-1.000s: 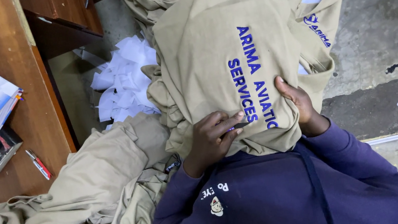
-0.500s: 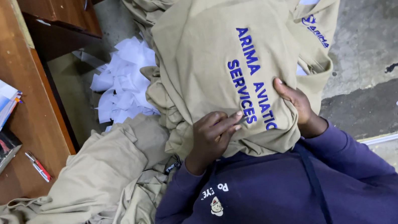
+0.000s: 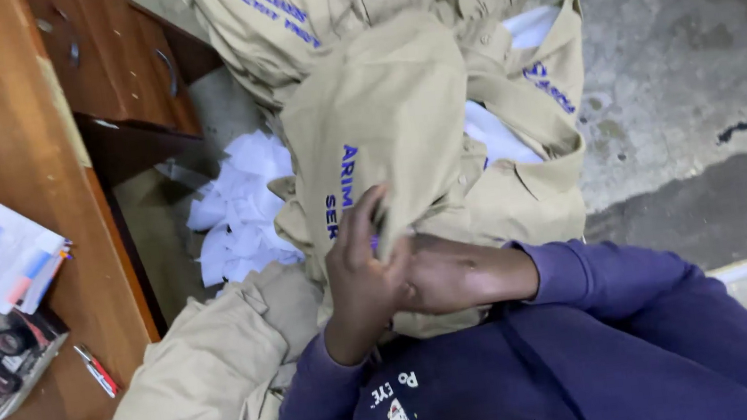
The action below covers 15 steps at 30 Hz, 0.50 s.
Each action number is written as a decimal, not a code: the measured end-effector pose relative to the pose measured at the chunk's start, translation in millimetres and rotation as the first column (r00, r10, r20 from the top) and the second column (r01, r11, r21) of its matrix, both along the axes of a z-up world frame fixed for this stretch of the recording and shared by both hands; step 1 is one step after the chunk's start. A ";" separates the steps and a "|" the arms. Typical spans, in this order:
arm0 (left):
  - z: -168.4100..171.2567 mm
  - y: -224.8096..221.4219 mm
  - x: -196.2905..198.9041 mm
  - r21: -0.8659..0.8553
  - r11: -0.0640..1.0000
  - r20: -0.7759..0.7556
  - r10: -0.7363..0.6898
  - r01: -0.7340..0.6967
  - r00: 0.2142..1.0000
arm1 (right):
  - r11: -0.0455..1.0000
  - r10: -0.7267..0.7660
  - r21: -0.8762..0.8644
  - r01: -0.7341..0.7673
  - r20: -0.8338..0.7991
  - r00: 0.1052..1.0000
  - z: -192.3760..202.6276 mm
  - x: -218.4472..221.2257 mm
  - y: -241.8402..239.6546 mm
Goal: Inspecting, marking, and folding tan garments with printed logos
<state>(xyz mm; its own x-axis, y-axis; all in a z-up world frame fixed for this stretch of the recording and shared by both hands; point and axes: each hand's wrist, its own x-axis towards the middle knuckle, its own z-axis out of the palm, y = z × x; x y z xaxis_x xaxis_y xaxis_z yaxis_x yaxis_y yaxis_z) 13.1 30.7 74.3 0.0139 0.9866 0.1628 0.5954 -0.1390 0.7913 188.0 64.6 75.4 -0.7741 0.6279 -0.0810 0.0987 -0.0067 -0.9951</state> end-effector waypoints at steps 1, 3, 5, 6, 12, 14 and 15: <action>-15.5 4.1 -23.5 0.020 1.000 -0.005 0.003 -0.003 1.000 | 1.000 0.003 0.020 -0.003 -0.005 1.000 2.7 -1.7 8.3; -49.2 4.7 -68.7 -0.162 0.974 0.438 0.217 -0.161 0.872 | 0.952 0.249 0.195 -0.235 -0.052 0.967 5.4 -3.3 18.7; -62.7 9.2 -111.6 -0.173 0.973 0.582 0.224 -0.151 0.782 | 0.999 -0.044 -0.020 0.042 -0.141 0.989 -38.2 12.8 21.7; -69.5 10.4 -133.5 -0.178 0.974 0.715 0.225 -0.139 0.662 | 0.922 -0.342 -0.246 0.299 -0.154 0.927 -61.0 20.0 22.3; -46.2 -13.1 -107.0 -0.299 0.891 0.875 0.399 -0.342 0.275 | 0.923 -0.365 0.294 0.247 0.477 0.799 -42.5 16.7 49.5; -68.6 -51.1 -78.9 -0.344 0.933 0.886 0.359 -0.101 0.295 | 0.894 -0.447 0.233 0.383 0.386 0.807 -82.4 21.5 50.1; -80.7 -70.4 -66.0 -0.378 0.915 0.895 0.323 0.139 0.308 | 0.853 -0.522 0.149 0.501 0.298 0.800 -103.4 23.6 50.1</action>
